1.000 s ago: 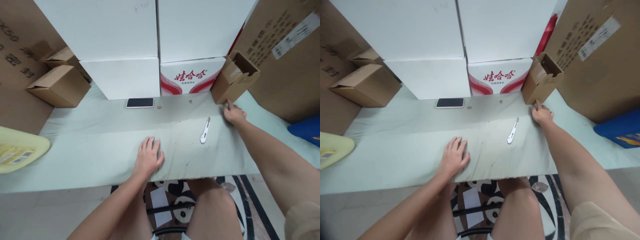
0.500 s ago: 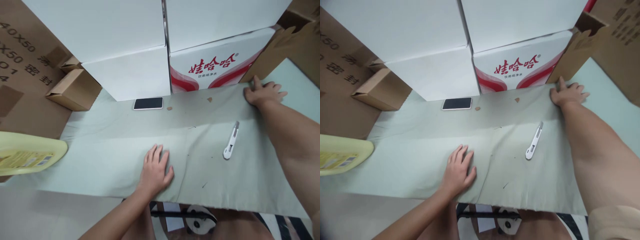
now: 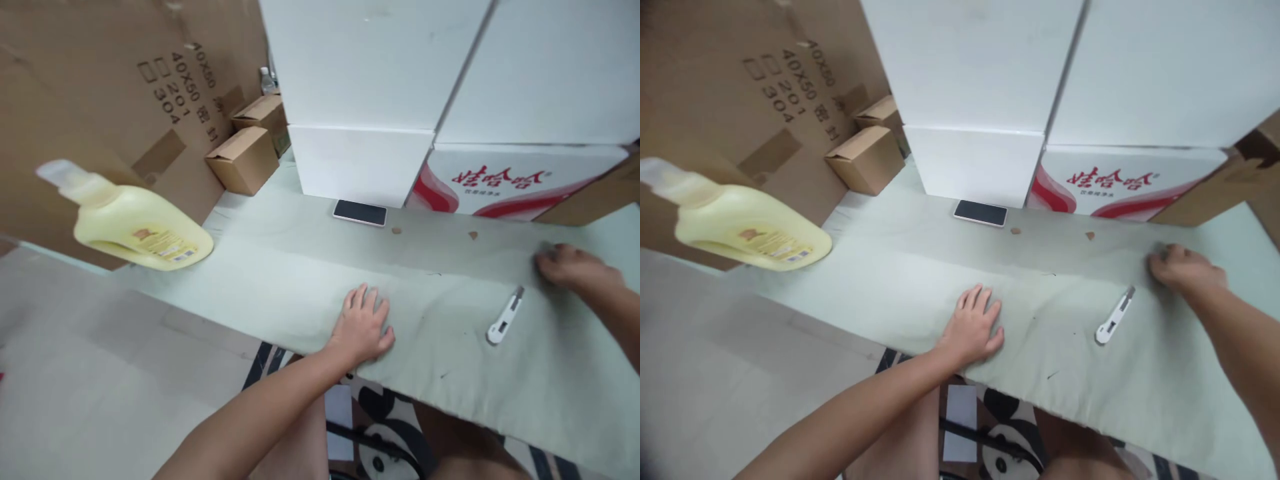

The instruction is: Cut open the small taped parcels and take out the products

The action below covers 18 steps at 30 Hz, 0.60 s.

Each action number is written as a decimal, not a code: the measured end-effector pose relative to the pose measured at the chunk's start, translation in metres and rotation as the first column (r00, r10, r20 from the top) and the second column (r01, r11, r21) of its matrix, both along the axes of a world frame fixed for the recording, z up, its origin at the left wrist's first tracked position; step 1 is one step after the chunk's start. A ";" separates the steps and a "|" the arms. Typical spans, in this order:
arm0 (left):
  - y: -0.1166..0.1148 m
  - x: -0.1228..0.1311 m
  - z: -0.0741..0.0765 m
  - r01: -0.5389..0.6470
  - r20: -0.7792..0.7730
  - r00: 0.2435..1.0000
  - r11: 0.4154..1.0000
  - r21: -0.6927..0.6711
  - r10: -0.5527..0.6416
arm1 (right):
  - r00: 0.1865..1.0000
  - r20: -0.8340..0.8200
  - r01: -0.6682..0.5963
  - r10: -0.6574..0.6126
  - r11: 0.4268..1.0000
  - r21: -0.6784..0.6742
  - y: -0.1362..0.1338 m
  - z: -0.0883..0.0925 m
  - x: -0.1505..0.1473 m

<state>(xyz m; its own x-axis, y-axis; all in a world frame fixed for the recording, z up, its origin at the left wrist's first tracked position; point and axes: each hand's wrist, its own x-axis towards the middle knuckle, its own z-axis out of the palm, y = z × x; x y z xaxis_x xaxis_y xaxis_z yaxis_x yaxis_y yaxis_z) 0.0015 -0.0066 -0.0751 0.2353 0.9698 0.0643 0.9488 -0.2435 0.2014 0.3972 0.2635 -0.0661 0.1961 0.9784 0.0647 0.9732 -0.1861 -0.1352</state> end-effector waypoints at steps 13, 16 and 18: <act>-0.008 -0.005 -0.017 0.060 0.246 0.966 0.996 0.060 -0.073 | 0.676 0.299 -0.656 0.674 0.735 -0.173 -0.047 0.095 -0.356; -0.009 -0.006 -0.021 0.060 0.333 0.939 0.996 0.073 -0.081 | 0.612 0.282 -0.741 0.739 0.660 -0.124 -0.033 0.087 -0.474; -0.010 -0.005 -0.025 0.034 0.380 0.923 0.995 0.089 -0.065 | 0.598 0.236 -0.781 0.766 0.623 -0.042 -0.023 0.083 -0.553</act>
